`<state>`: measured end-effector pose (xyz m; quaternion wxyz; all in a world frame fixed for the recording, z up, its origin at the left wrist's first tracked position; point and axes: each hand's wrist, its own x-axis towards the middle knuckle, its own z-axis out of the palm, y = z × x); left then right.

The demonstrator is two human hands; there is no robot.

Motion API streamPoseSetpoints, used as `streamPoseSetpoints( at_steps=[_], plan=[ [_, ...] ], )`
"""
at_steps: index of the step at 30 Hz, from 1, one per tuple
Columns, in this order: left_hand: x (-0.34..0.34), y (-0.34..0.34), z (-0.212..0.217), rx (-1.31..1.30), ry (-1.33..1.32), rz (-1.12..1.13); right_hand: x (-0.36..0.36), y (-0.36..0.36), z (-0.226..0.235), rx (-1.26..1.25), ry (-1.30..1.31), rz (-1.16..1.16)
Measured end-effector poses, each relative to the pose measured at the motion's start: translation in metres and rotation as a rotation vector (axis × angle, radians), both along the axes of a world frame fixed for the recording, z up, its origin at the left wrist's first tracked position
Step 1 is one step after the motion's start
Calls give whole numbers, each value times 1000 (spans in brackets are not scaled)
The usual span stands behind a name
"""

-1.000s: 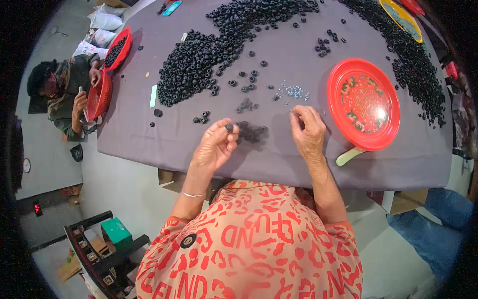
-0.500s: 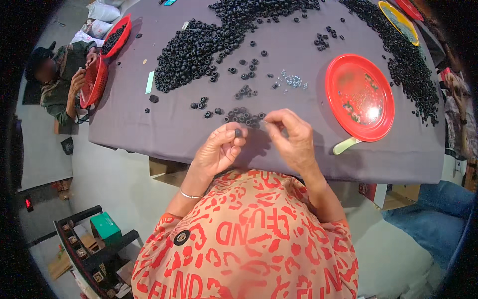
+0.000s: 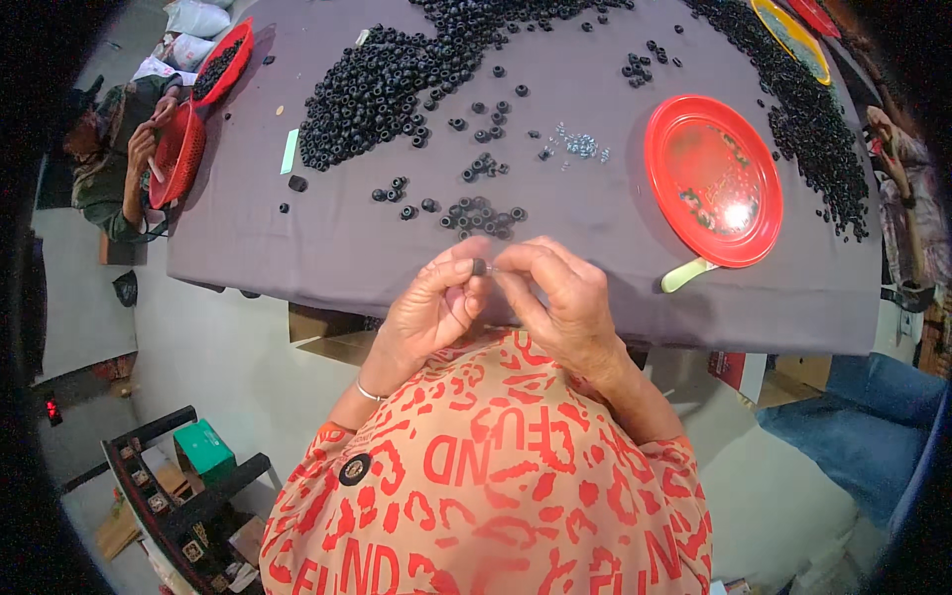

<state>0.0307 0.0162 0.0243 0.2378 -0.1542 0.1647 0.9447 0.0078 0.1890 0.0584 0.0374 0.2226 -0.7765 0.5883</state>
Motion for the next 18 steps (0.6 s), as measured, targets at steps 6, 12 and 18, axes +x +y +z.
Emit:
streamPoseSetpoints(
  at_steps=[6,12,18],
  plan=[
    [3,-3,0,-30,-16,-25,2,0,3,44,-9,-32],
    [6,2,-2,33,-11,-26,4,-1,4,101,-2,-15],
    [5,2,-3,-9,-9,-20,2,-2,-4,157,84,6]
  ],
)
